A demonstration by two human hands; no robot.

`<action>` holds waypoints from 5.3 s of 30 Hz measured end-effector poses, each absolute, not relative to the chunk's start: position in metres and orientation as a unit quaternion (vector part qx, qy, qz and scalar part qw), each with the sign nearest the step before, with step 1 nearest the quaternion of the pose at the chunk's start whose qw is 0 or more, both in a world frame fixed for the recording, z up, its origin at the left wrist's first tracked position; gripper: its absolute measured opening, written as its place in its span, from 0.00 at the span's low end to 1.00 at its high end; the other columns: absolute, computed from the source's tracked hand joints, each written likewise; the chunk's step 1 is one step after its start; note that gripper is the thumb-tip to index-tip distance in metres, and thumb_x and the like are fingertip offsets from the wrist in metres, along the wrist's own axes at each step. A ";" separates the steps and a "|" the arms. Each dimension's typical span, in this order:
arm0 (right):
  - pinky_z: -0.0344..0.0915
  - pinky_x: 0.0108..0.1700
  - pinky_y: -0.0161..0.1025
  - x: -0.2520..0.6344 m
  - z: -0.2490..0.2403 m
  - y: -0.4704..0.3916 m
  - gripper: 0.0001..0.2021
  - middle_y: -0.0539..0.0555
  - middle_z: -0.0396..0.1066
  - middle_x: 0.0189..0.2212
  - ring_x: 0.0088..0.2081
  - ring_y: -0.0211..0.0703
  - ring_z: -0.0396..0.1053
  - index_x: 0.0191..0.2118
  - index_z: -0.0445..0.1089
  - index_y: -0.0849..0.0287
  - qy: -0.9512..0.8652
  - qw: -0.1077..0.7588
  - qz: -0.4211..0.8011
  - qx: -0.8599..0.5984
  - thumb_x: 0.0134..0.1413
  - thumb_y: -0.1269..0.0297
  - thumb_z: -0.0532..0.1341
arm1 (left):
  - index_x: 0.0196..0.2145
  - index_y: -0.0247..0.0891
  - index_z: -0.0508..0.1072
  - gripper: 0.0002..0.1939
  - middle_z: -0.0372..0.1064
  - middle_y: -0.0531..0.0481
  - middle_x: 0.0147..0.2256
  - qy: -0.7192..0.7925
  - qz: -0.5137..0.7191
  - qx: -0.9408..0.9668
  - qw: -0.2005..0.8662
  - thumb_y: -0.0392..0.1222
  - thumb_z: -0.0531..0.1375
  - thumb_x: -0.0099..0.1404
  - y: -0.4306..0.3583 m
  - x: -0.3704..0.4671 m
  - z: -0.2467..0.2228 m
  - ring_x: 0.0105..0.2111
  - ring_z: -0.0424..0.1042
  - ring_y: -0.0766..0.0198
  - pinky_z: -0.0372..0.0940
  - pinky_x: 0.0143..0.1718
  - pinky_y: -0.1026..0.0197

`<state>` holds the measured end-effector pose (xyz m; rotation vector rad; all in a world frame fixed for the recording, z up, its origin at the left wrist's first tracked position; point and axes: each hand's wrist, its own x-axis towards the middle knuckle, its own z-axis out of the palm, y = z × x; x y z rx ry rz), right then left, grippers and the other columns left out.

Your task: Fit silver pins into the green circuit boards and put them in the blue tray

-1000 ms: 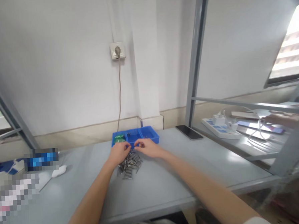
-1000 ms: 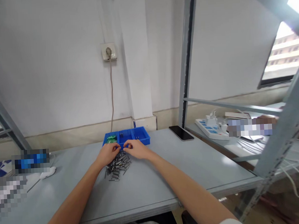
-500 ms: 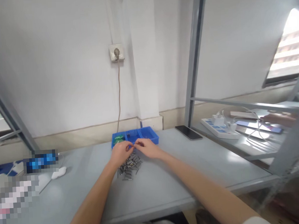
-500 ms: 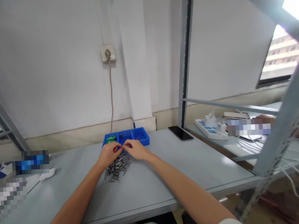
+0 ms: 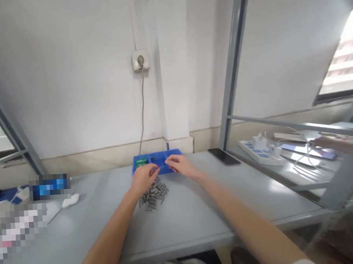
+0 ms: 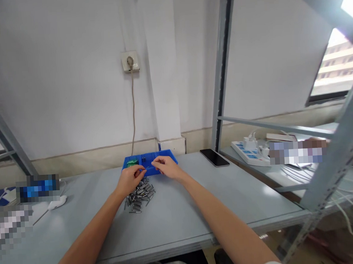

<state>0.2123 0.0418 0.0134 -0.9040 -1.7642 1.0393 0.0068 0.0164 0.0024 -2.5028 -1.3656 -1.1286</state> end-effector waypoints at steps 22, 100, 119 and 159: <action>0.52 0.24 0.33 0.196 0.008 0.033 0.13 0.45 0.60 0.19 0.21 0.34 0.57 0.29 0.67 0.60 -0.737 0.404 0.420 -0.343 0.54 0.54 0.59 | 0.35 0.40 0.76 0.06 0.67 0.55 0.24 -0.448 -0.353 -0.819 0.063 0.42 0.60 0.64 0.015 0.008 0.000 0.26 0.64 0.69 0.54 0.29 0.65; 0.57 0.37 0.35 0.186 -0.015 0.033 0.11 0.56 0.76 0.35 0.38 0.44 0.72 0.43 0.73 0.58 -0.870 0.287 -0.031 -0.400 0.63 0.62 0.56 | 0.30 0.38 0.74 0.12 0.68 0.52 0.24 -0.467 -0.292 -0.835 0.010 0.44 0.54 0.66 0.016 -0.002 0.004 0.25 0.65 0.66 0.53 0.28 0.65; 0.57 0.34 0.37 0.196 -0.008 0.048 0.15 0.50 0.70 0.27 0.29 0.39 0.63 0.31 0.71 0.59 -0.774 0.456 0.213 -0.383 0.61 0.54 0.56 | 0.30 0.36 0.73 0.10 0.64 0.54 0.21 -0.459 -0.399 -0.794 -0.013 0.41 0.55 0.64 0.020 0.001 0.003 0.23 0.62 0.68 0.54 0.28 0.66; 0.52 0.26 0.34 0.231 0.030 0.034 0.11 0.46 0.58 0.25 0.25 0.35 0.52 0.31 0.64 0.53 -0.470 0.577 0.663 -0.078 0.47 0.61 0.68 | 0.37 0.40 0.78 0.13 0.74 0.50 0.29 -0.503 -0.280 -0.818 -0.008 0.44 0.54 0.65 0.018 0.001 0.002 0.28 0.68 0.64 0.56 0.31 0.64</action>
